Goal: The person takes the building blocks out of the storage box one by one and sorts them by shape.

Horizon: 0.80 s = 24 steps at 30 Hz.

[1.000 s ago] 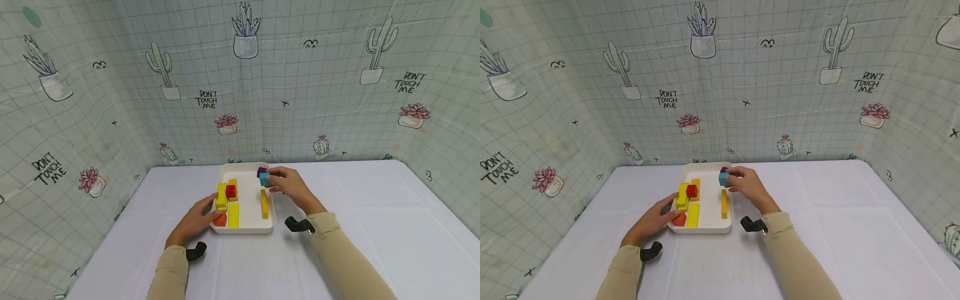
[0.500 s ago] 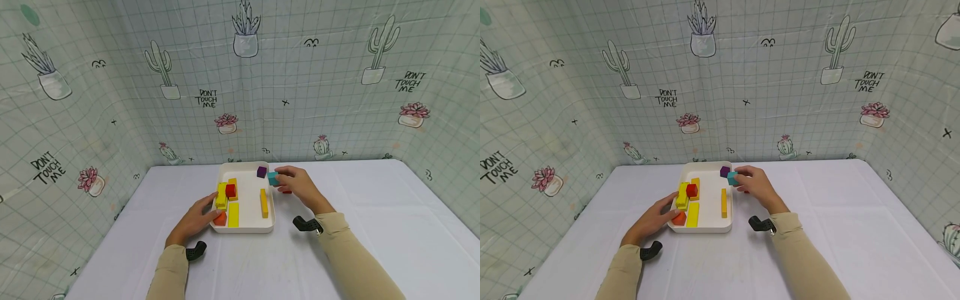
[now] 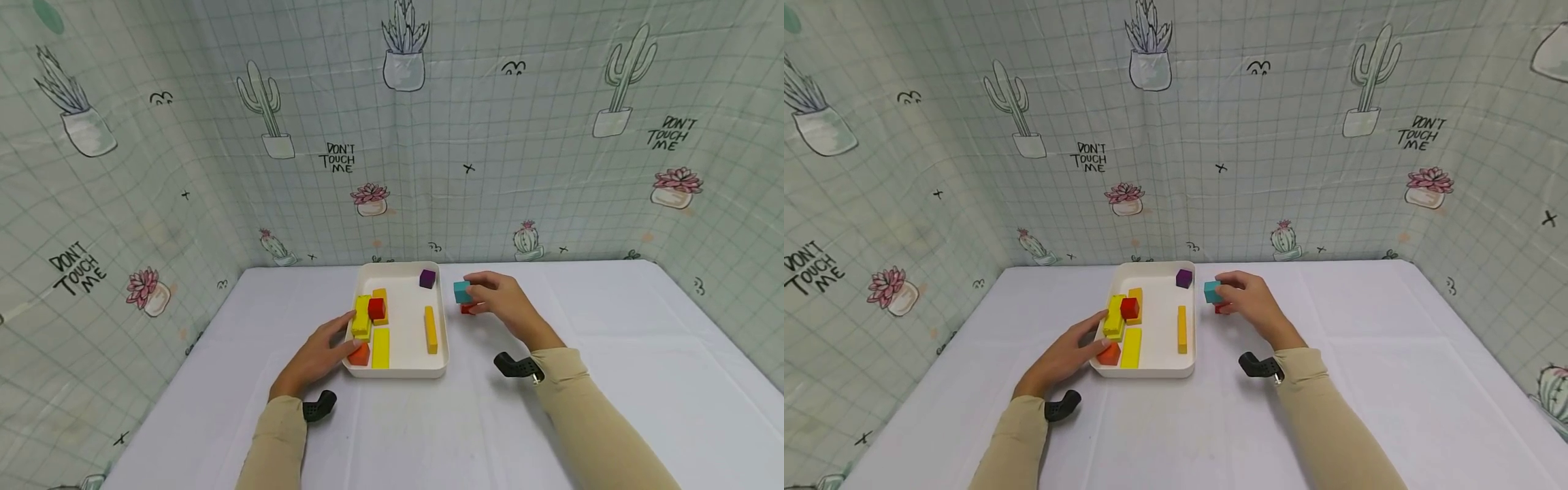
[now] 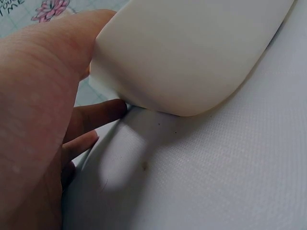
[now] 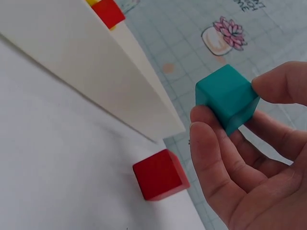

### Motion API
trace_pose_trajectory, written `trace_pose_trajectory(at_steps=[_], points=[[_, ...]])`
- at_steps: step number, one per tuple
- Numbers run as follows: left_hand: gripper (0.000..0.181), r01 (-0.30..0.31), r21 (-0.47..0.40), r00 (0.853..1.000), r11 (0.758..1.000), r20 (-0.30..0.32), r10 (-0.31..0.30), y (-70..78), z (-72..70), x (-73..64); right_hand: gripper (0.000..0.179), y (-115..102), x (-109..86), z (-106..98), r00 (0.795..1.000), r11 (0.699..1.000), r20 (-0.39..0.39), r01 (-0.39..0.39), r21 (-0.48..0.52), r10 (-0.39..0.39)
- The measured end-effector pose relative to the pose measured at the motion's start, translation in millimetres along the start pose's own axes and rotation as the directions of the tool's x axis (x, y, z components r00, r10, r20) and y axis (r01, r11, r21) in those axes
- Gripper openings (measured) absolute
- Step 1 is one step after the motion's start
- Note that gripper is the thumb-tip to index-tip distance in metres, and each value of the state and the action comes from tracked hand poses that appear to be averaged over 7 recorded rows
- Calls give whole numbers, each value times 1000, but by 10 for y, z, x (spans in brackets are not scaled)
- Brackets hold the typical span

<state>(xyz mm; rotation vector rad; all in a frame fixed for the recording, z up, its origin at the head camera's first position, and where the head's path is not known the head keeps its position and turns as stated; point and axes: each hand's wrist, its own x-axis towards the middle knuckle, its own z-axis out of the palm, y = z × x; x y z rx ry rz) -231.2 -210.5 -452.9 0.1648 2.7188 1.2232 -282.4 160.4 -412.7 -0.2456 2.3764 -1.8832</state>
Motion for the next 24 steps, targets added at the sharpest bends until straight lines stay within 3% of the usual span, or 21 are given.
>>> trace_pose_trajectory(at_steps=[13, 24], points=[[76, -7, 23, 1000, 1000, -1, 7, 16, -18, 37, 48, 71, -43, -194, 999, 1000, -27, 19, -10, -19], [74, -2, 6, 1000, 1000, -3, 2, 10, -4, 16, 50, 159, -96, -309, 998, 997, -63, -30, -71, 25]])
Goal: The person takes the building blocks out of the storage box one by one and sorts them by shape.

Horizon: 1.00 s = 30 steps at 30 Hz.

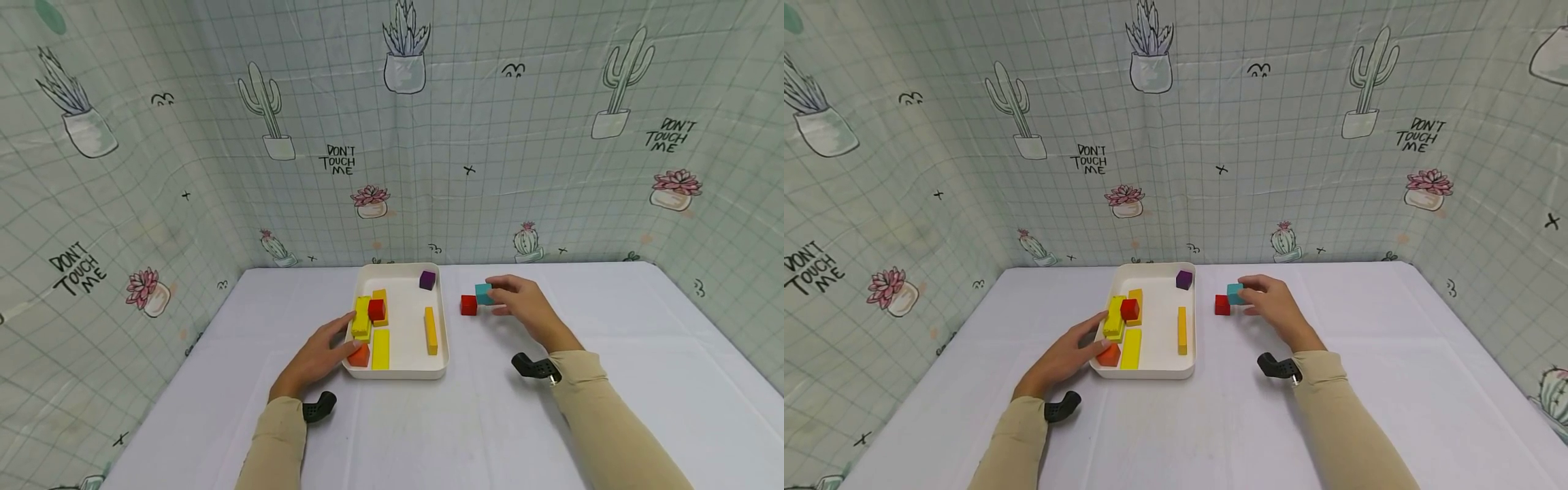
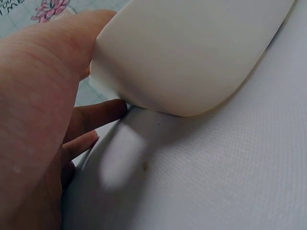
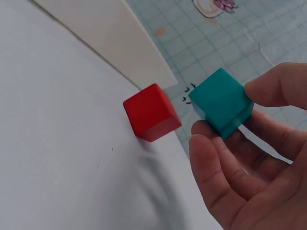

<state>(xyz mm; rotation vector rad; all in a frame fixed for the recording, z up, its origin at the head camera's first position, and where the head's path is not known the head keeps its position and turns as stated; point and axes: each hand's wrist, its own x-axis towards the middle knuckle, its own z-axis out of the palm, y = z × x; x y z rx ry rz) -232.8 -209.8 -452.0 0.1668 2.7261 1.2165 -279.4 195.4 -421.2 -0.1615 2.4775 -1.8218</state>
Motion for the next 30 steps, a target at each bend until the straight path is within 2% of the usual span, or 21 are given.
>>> trace_pose_trajectory(at_steps=[5, 12, 17, 23, 30], points=[[73, 6, -8, 1000, 1000, -1, -6, -5, 2, 0, 52, 68, 4, -33, 1000, 999, 17, -22, -30, 23], [73, 2, -4, 1000, 1000, -5, -2, -10, 3, -4, 51, 180, 39, -81, 997, 989, 14, -69, -129, 71], [72, -2, -11, 1000, 1000, -5, 2, -14, 5, -1, 49, 210, 49, -75, 993, 985, 20, -109, -137, 113], [73, -16, -14, 1000, 1000, -6, 16, -12, 5, 2, 48, 231, 76, -66, 993, 978, 15, -110, -176, 114], [73, -5, -5, 1000, 1000, -6, 5, -12, 6, -5, 47, 228, 74, -60, 994, 971, 10, -101, -217, 106]])
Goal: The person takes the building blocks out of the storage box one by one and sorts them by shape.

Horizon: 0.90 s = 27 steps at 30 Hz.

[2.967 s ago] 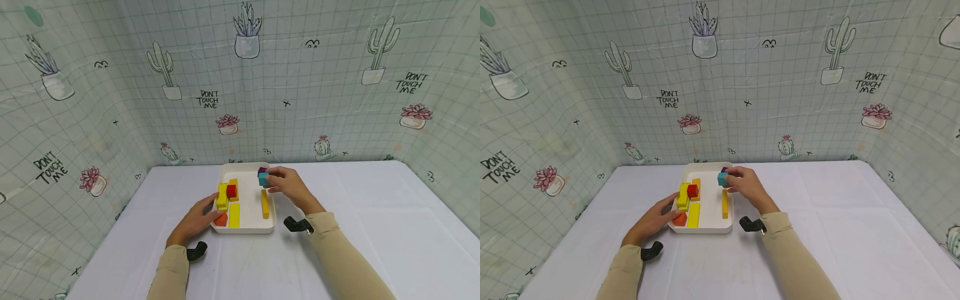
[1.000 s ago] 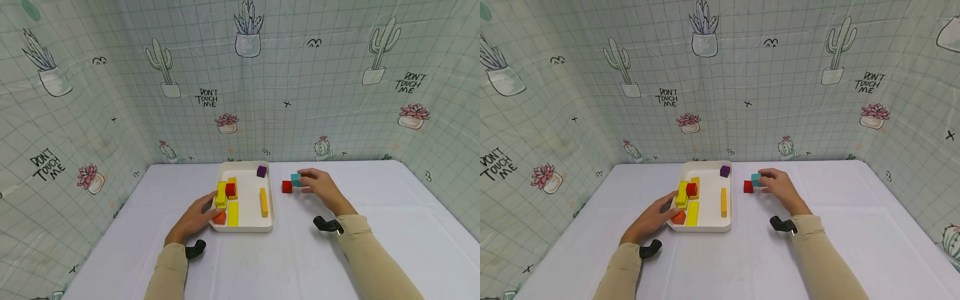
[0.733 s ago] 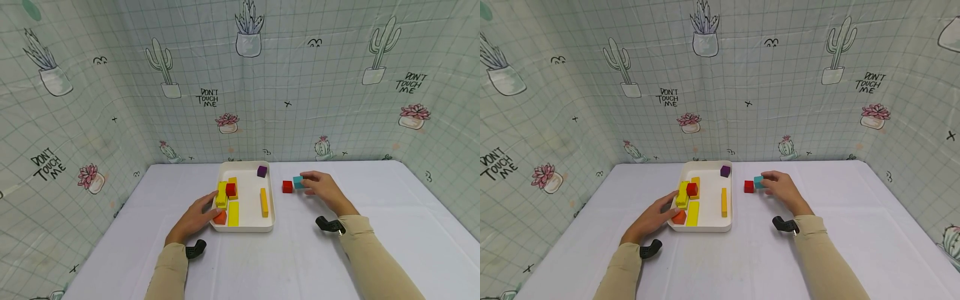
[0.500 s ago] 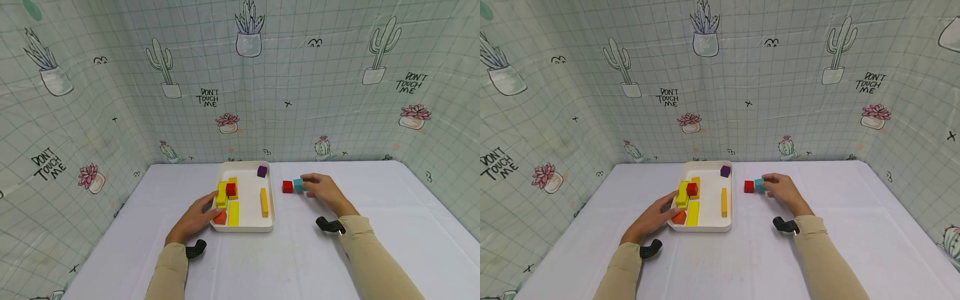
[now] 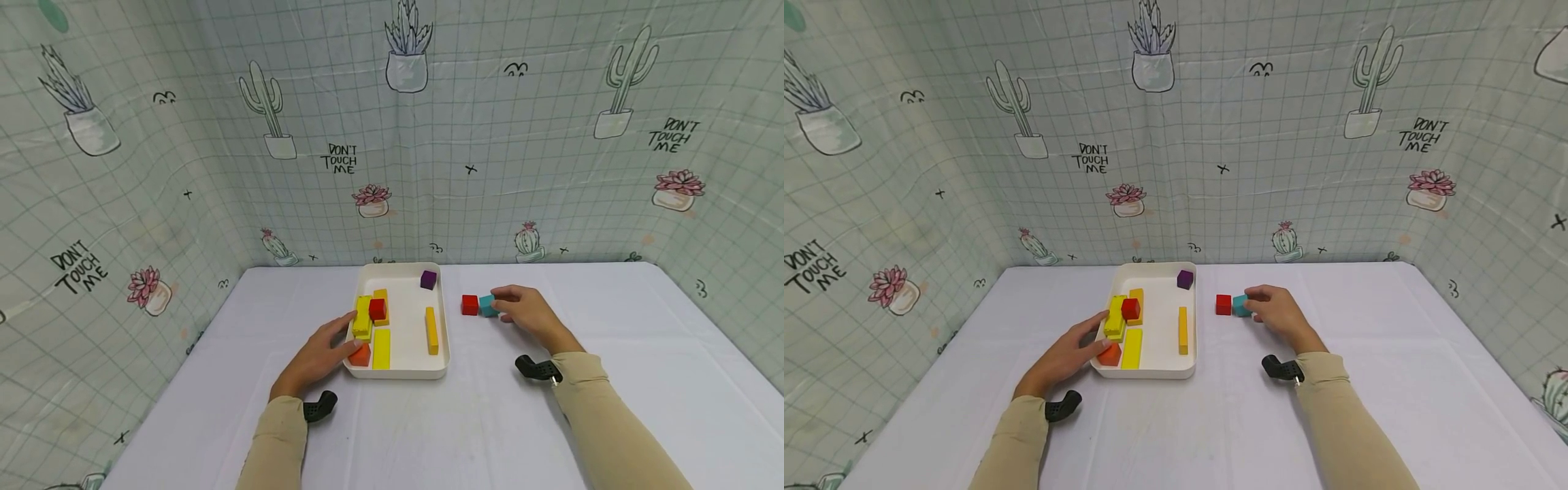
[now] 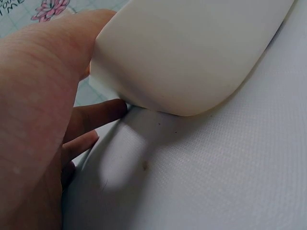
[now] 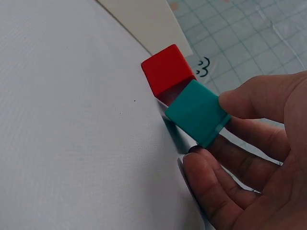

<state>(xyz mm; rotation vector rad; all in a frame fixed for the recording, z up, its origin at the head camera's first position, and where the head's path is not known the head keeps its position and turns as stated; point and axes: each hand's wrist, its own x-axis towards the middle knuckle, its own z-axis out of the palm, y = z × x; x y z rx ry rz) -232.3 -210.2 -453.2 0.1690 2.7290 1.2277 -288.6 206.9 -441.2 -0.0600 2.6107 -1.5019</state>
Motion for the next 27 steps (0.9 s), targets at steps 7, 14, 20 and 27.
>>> trace_pose_trajectory(at_steps=[7, 14, 20, 27], points=[[74, 3, 28, 1000, 1000, -1, -3, 8, -3, 26, 46, 4, 6, 13, 1000, 1000, -19, 5, -1, -5], [72, 5, 38, 1000, 999, 6, -5, 10, 5, 22, 46, 15, 18, 32, 1000, 1000, -21, -19, -17, 19], [73, -8, 13, 1000, 1000, 6, 8, -3, -6, 11, 46, 9, 12, 43, 1000, 1000, -17, -3, -25, 2], [73, -25, -5, 1000, 1000, 11, 25, -26, -14, 20, 45, 4, 13, 52, 1000, 998, -11, 23, -56, -24]])
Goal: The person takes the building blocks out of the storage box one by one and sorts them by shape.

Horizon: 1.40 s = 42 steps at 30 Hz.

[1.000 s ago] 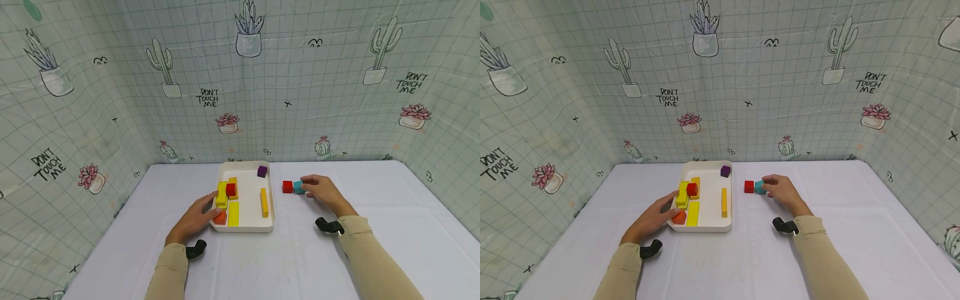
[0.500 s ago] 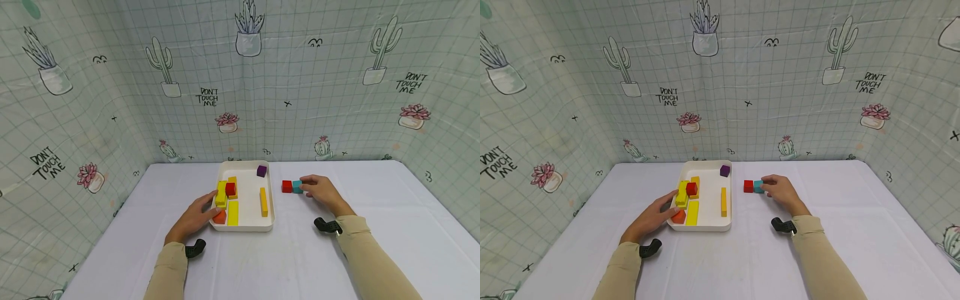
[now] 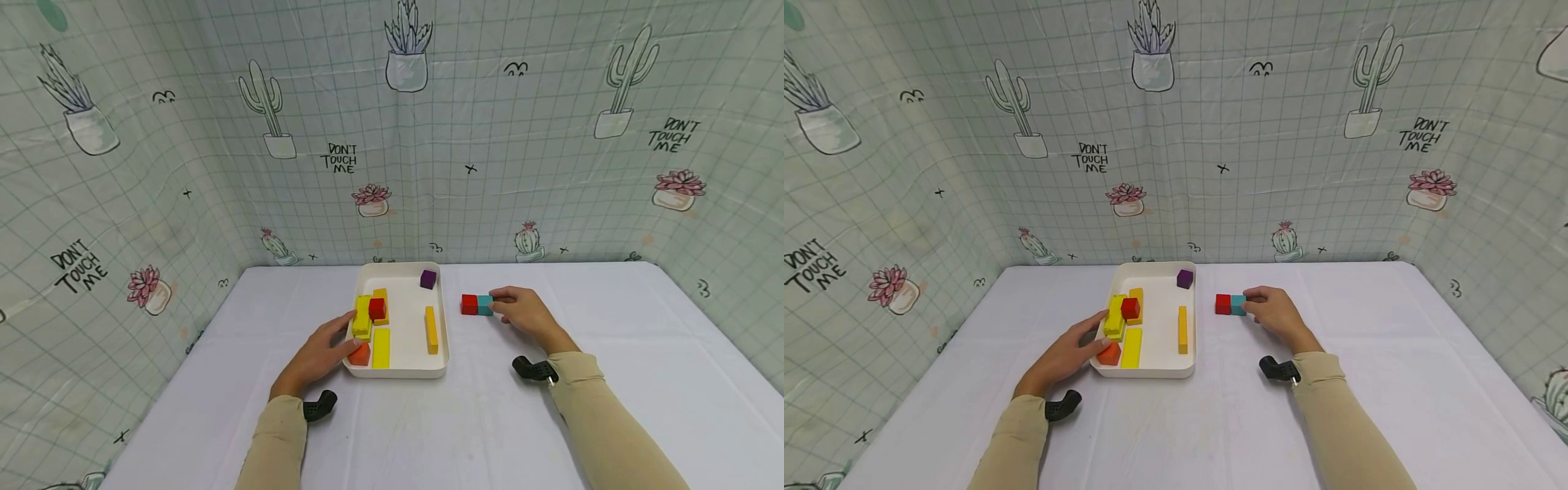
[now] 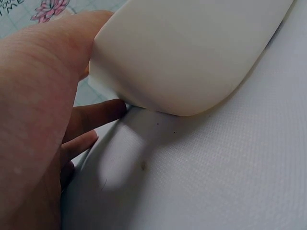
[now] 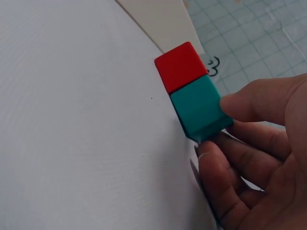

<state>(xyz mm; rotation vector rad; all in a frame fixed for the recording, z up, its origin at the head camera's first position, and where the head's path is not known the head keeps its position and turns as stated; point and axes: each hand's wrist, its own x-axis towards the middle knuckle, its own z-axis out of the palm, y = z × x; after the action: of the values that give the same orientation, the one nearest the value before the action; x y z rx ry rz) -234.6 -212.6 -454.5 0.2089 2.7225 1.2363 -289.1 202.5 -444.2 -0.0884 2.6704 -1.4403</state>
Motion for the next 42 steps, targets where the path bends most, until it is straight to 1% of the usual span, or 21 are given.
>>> trace_pose_trajectory(at_steps=[8, 12, 16, 19, 23, 26, 30, 35, 42], points=[[73, 4, 2, 1000, 1000, 0, -4, -1, -1, 10, 44, 22, 13, 15, 1000, 1000, -9, 16, -8, -16], [73, 5, 0, 1000, 1000, 1, -5, 1, -2, 5, 45, 23, 11, 15, 1000, 1000, -8, 7, -9, -7], [74, 5, 5, 1000, 1000, 5, -5, -9, -2, 7, 48, -7, 4, -22, 1000, 1000, -15, -4, 7, 4], [74, 6, 8, 1000, 1000, 5, -6, -13, -2, 7, 48, -44, 25, -55, 999, 999, -36, 1, 41, 1], [74, 3, 9, 1000, 1000, 4, -3, -17, 0, 7, 44, -135, 89, -68, 998, 996, -66, 19, 83, -14], [73, 2, 17, 1000, 1000, 3, -2, -18, 1, 12, 42, -246, 159, -44, 997, 994, -76, 34, 105, -26], [72, 4, 22, 1000, 1000, 4, -4, -12, -3, 23, 41, -407, 276, 24, 996, 989, -72, 55, 136, -45], [72, -5, 24, 1000, 1000, 5, 5, 5, -18, 30, 38, -555, 401, 129, 998, 984, -56, 46, 173, -37], [72, 0, 26, 1000, 1000, 10, 0, -23, -18, 19, 37, -649, 505, 296, 999, 979, -33, 19, 204, -12]])
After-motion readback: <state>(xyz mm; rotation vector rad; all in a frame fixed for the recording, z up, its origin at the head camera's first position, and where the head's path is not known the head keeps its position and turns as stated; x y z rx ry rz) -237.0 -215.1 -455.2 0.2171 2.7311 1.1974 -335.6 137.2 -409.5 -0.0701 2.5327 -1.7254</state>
